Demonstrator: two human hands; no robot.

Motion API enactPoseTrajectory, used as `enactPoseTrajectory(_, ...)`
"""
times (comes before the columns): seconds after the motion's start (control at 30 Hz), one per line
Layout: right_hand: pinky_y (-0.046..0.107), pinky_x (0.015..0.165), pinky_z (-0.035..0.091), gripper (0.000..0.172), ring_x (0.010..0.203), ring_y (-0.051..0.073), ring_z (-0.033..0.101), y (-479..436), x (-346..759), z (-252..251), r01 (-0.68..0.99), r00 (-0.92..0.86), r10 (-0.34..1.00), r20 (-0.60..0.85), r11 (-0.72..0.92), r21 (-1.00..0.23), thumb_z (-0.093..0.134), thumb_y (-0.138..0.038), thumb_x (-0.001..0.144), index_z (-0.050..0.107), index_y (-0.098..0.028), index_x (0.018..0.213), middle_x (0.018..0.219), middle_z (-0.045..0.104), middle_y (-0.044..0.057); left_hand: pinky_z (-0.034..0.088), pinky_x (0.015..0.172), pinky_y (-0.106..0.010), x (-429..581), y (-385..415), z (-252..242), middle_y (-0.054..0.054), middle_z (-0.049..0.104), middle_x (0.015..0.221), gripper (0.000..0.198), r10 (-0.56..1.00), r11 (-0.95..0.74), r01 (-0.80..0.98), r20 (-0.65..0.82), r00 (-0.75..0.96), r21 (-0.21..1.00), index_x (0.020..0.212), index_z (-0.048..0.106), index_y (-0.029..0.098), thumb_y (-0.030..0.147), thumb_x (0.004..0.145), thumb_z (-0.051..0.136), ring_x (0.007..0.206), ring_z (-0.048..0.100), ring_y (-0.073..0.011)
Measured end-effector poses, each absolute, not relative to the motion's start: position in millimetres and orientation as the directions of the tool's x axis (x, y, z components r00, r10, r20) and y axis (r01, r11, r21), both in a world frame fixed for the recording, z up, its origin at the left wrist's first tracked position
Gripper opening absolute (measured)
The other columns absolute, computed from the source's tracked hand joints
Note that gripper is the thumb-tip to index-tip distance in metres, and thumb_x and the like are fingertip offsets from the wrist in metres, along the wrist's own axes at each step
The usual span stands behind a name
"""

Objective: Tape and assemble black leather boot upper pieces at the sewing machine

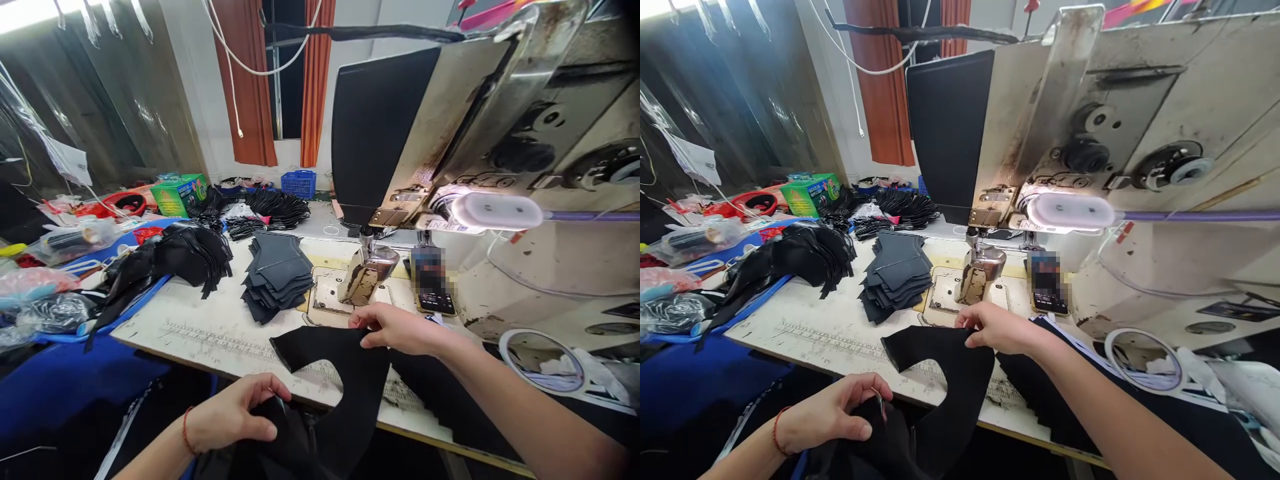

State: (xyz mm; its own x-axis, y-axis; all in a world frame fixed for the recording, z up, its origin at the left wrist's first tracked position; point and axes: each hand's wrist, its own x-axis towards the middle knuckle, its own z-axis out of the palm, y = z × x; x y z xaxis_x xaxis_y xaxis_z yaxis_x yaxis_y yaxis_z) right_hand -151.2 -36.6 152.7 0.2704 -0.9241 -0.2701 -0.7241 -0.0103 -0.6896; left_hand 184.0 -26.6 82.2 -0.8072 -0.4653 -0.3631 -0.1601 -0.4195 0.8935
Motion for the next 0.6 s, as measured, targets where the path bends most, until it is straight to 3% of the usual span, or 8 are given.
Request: enactPoseTrajectory(0.6, 0.031, 0.074, 0.04, 0.024, 0.082, 0.021, 0.053, -48, -155, 151, -0.72, 0.32, -0.905, -0.28, -0.041, -0.692, 0.056, -0.025, 0.076, 0.06, -0.02, 0.099, 0.087, 0.057, 0.002, 0.038, 0.071, -0.022, 189, -26, 75, -0.001, 0.064, 0.091, 0.05, -0.473, -0.414, -0.13, -0.335, -0.815, 0.901, 0.109, 0.058, 0.017, 0.028, 0.067, 0.083, 0.078, 0.053, -0.0096)
